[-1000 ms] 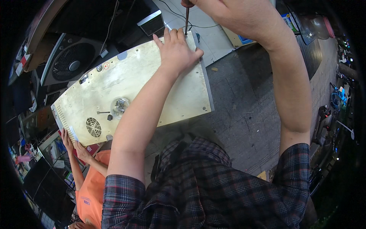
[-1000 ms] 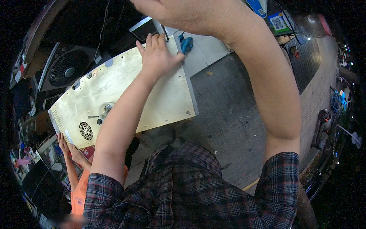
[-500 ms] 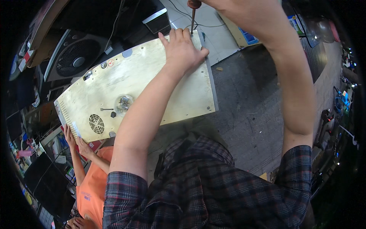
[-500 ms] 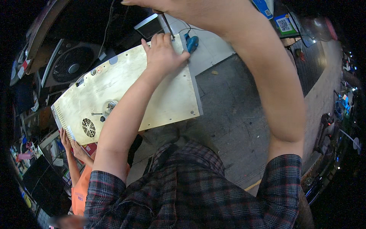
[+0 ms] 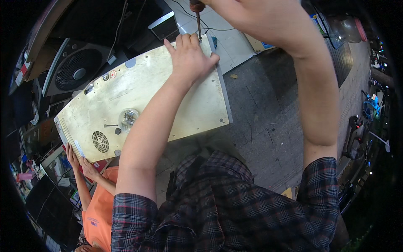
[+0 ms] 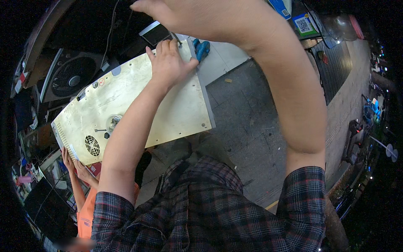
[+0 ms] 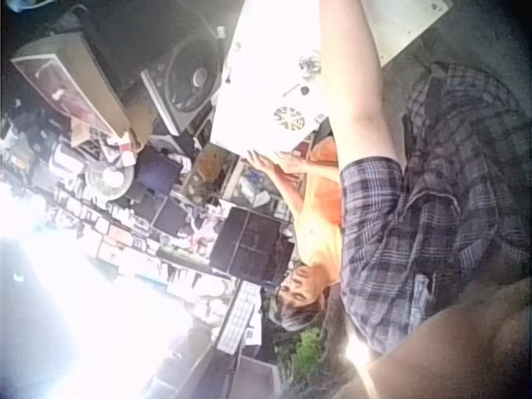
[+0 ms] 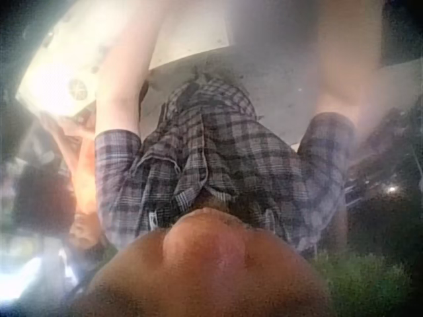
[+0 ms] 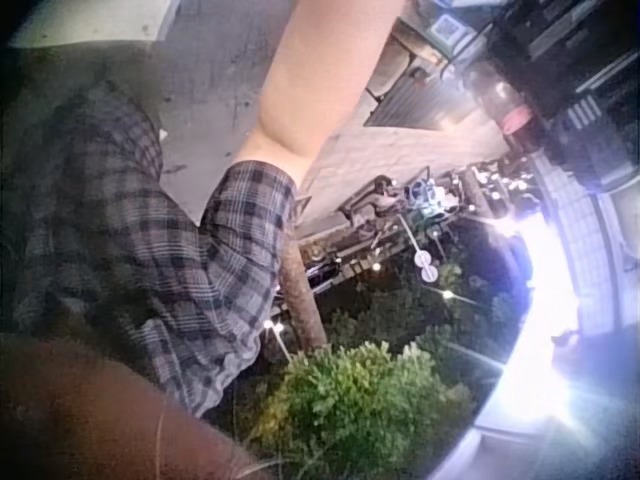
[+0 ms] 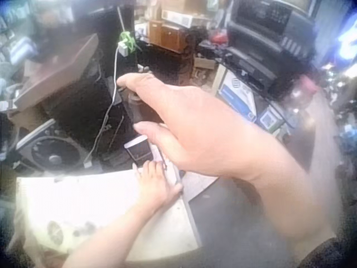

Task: The person aligns and secures a white plastic cover onto an open electronics chassis with the help of a coworker. They then attach a metal backplate, retrieve a container of screws, and use a screwdriver to fasten the backplate to the chassis.

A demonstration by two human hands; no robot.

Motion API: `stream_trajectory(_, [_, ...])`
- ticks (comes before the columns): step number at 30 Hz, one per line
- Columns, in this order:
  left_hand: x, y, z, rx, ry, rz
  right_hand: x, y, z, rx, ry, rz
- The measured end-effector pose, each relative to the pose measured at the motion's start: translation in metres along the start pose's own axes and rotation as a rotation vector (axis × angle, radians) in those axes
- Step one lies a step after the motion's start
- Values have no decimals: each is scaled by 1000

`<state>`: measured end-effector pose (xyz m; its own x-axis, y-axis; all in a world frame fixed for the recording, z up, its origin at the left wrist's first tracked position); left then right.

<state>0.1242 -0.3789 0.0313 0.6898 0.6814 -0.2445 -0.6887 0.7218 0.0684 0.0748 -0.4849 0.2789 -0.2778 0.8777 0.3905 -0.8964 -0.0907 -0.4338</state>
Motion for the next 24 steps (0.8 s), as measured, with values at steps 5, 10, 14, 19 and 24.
stream_trajectory(5, [-1, 0, 2, 12, 16, -3, -10, 3, -16, -293, 154, 72])
stream_trajectory(10, [2, 1, -2, -48, 41, -11, -23, 2, -19, -129, -115, 90])
stream_trajectory(14, [1, 1, 0, -32, 38, -7, -20, 1, -19, -236, 59, 160])
stream_trajectory(19, [-3, 0, -2, -64, 17, -32, -19, 6, -16, -281, 55, 64])
stream_trajectory(24, [1, 0, -3, -58, 17, -22, -18, -4, -9, -112, 5, 10])
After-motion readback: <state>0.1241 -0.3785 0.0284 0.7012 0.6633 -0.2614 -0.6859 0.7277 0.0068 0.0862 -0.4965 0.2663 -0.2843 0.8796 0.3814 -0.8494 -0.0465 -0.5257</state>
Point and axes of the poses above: each hand's wrist, its own y-axis away from the middle knuckle, its own z-axis out of the back of the hand, x = y × z, the point moved 3 cm from there along -y, towards the middle knuckle, and after that the axes turned 2 degrees about z, right-handed, at the moved point
